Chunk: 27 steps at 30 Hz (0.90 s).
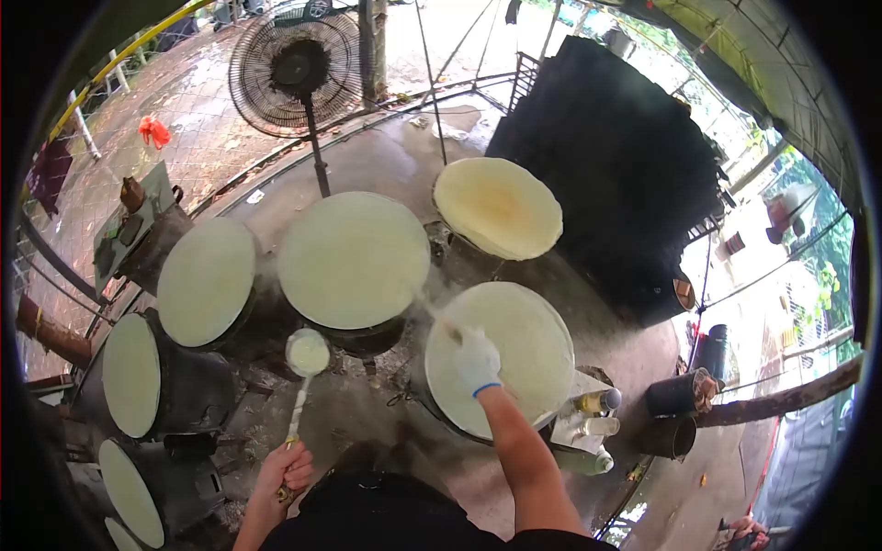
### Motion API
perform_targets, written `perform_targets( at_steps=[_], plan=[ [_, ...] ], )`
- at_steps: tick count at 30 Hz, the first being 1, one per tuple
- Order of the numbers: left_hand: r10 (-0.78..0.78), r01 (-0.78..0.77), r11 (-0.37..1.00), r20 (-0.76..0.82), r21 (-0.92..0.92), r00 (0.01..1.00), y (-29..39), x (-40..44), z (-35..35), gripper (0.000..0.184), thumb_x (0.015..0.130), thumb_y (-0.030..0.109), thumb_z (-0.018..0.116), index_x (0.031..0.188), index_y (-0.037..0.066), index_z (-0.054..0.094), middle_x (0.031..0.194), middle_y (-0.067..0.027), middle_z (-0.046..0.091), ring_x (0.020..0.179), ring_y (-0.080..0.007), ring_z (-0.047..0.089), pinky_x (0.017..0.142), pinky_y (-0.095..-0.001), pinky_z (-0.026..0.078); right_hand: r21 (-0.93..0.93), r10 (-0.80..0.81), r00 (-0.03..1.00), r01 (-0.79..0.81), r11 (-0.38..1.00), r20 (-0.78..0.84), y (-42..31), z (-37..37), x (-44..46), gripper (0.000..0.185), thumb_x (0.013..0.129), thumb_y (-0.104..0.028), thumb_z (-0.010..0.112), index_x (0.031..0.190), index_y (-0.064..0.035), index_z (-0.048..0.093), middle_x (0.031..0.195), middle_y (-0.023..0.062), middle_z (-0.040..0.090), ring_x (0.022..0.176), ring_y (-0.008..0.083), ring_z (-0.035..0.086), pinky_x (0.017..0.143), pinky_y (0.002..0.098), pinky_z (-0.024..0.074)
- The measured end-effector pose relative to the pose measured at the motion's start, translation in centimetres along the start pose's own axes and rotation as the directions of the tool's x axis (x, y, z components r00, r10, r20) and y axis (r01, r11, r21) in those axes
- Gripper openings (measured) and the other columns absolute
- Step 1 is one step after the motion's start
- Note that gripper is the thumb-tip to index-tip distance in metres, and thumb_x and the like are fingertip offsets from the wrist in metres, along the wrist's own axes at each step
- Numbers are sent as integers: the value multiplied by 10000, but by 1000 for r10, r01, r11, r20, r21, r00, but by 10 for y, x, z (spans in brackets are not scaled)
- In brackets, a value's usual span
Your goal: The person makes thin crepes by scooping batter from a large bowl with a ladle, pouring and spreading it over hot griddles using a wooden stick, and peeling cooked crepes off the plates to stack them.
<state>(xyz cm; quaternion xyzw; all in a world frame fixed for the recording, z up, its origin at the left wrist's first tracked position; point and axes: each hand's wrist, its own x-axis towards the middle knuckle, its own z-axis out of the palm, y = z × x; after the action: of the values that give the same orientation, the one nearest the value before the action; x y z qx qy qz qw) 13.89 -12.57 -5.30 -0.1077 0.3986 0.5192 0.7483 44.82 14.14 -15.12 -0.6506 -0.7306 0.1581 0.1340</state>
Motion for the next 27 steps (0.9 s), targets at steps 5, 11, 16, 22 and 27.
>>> perform_targets(
  at_steps=[5, 11, 16, 22, 27],
  plan=[
    [76, -75, 997, -86, 19, 993, -10, -1, 7, 155, 985, 130, 450, 838, 93, 420, 602, 4, 367, 394, -59, 326, 315, -218, 278, 93, 180, 930, -158, 983, -321, 114, -51, -5, 221, 857, -234, 551, 993, -96, 657, 958, 177, 654, 893, 359, 630, 769, 455, 495],
    [92, -93, 996, -106, -1, 990, -11, 6, 10, 166, 989, 137, 451, 835, 86, 415, 616, -2, 367, 391, -64, 322, 304, -226, 286, 324, 751, 634, -682, 656, -185, 194, -82, -111, 358, 839, -245, 602, 1096, 3, 637, 982, 202, 671, 883, 295, 645, 781, 358, 483],
    [65, -69, 997, -82, -46, 995, 0, 14, 31, 177, 988, 133, 456, 826, 82, 405, 625, -2, 367, 394, -58, 314, 307, -217, 298, 565, 788, 596, -601, 566, -155, 171, -32, -149, 389, 802, -204, 650, 1109, 31, 601, 996, 148, 678, 878, 269, 635, 809, 333, 472],
    [17, -14, 994, -25, 105, 1000, 17, 16, 35, 131, 986, 112, 446, 861, 84, 419, 622, 1, 360, 399, -50, 318, 312, -209, 288, 904, 904, 422, -408, 130, 61, 173, -17, -138, 232, 765, -81, 651, 982, -19, 601, 730, 47, 601, 545, 146, 530, 496, 267, 411],
    [-19, 19, 995, -2, 99, 1000, 25, 12, 22, 82, 972, 84, 452, 893, 81, 432, 617, 2, 358, 403, -47, 322, 319, -198, 274, 929, 924, 364, -368, 31, 113, 168, -9, -132, 162, 784, -106, 656, 922, -30, 624, 732, 14, 598, 531, 98, 483, 475, 260, 380]
  ],
)
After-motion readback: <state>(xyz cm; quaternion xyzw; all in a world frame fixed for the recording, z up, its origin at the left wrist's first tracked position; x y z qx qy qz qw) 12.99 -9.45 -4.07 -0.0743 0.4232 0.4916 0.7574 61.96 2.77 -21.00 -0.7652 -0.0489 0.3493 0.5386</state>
